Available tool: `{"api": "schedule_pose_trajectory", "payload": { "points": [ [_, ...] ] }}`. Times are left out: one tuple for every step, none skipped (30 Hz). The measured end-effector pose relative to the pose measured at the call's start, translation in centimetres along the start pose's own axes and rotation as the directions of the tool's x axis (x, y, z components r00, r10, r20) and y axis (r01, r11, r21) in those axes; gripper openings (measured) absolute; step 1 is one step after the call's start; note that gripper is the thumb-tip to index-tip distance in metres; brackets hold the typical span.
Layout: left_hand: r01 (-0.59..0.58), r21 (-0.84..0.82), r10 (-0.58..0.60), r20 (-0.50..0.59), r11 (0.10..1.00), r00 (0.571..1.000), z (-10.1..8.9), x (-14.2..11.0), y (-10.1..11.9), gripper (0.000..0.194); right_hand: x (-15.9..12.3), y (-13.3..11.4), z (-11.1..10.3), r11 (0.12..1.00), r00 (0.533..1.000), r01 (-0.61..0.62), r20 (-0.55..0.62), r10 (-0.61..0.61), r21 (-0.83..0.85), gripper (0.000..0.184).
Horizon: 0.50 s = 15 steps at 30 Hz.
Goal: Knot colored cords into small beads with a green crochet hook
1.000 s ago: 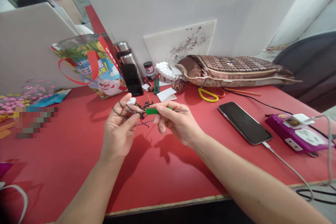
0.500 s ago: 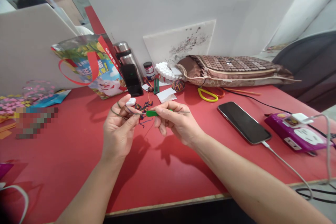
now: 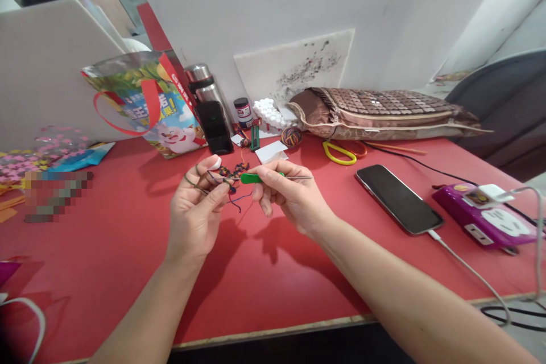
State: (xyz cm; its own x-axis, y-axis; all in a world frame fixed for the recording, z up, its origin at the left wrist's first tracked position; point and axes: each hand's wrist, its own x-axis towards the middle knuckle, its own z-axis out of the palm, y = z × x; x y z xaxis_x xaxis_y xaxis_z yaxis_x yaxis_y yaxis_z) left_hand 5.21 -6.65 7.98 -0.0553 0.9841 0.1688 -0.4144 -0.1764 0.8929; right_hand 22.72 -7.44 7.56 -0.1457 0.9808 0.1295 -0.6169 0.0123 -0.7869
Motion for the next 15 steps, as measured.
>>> {"api": "schedule_pose_trajectory", "payload": {
  "points": [
    [0.003, -0.003, -0.003, -0.003, 1.000, 1.000, 0.00, 0.02, 0.03, 0.047, 0.02, 0.03, -0.03, 1.000, 1.000, -0.001, 0.000, 0.001, 0.000, 0.026],
    [0.003, -0.003, -0.003, -0.006, 1.000, 1.000, 0.00, 0.05, 0.06, 0.047, 0.04, 0.06, -0.05, 1.000, 1.000, -0.001, 0.002, 0.001, -0.001, 0.027],
    [0.000, -0.002, 0.000, -0.011, 1.000, 1.000, 0.01, 0.07, 0.10, 0.047, 0.05, 0.07, -0.07, 1.000, 1.000, 0.000, 0.004, 0.000, -0.001, 0.027],
    [-0.003, 0.001, 0.003, -0.017, 1.000, 1.000, 0.02, 0.09, 0.14, 0.047, 0.06, 0.09, -0.08, 1.000, 1.000, 0.002, 0.005, -0.002, -0.003, 0.028],
    [-0.008, 0.005, 0.008, -0.025, 1.000, 1.000, 0.02, 0.12, 0.17, 0.047, 0.06, 0.09, -0.09, 1.000, 1.000, 0.002, 0.005, -0.002, -0.006, 0.028],
    [-0.012, 0.008, 0.013, -0.033, 1.000, 0.999, 0.03, 0.14, 0.20, 0.047, 0.07, 0.10, -0.10, 1.000, 1.000, 0.002, 0.004, -0.002, -0.010, 0.029],
    [-0.019, 0.010, 0.019, -0.040, 1.000, 0.999, 0.02, 0.17, 0.22, 0.048, 0.07, 0.09, -0.12, 1.000, 1.000, 0.000, 0.002, 0.000, -0.014, 0.029],
    [-0.025, 0.010, 0.026, -0.046, 1.000, 0.999, 0.01, 0.19, 0.22, 0.048, 0.07, 0.09, -0.14, 1.000, 1.000, -0.001, 0.000, 0.001, -0.016, 0.029],
    [-0.032, 0.010, 0.032, -0.049, 0.999, 0.998, -0.01, 0.21, 0.21, 0.048, 0.08, 0.08, -0.15, 1.000, 1.000, -0.003, -0.002, 0.003, -0.016, 0.029],
    [-0.039, 0.010, 0.039, -0.051, 0.999, 0.998, -0.04, 0.23, 0.19, 0.048, 0.10, 0.07, -0.17, 1.000, 1.000, -0.004, -0.003, 0.004, -0.014, 0.029],
    [-0.047, 0.011, 0.047, -0.053, 0.999, 0.997, -0.07, 0.26, 0.17, 0.048, 0.12, 0.05, -0.18, 1.000, 1.000, -0.004, -0.003, 0.004, -0.010, 0.028],
    [-0.053, 0.013, 0.054, -0.056, 0.998, 0.997, -0.10, 0.28, 0.15, 0.049, 0.14, 0.03, -0.18, 1.000, 1.000, -0.002, -0.002, 0.002, -0.005, 0.028],
    [-0.061, 0.017, 0.062, -0.062, 0.998, 0.996, -0.13, 0.30, 0.13, 0.049, 0.17, 0.01, -0.18, 1.000, 1.000, 0.001, -0.001, -0.001, -0.002, 0.027],
    [-0.069, 0.022, 0.070, -0.072, 0.997, 0.995, -0.16, 0.32, 0.12, 0.048, 0.19, 0.00, -0.17, 1.000, 1.000, 0.003, -0.002, -0.003, -0.002, 0.027],
    [-0.078, 0.028, 0.080, -0.084, 0.997, 0.993, -0.19, 0.34, 0.12, 0.048, 0.21, 0.00, -0.16, 1.000, 1.000, 0.007, -0.004, -0.007, -0.004, 0.027]
  ]
}}
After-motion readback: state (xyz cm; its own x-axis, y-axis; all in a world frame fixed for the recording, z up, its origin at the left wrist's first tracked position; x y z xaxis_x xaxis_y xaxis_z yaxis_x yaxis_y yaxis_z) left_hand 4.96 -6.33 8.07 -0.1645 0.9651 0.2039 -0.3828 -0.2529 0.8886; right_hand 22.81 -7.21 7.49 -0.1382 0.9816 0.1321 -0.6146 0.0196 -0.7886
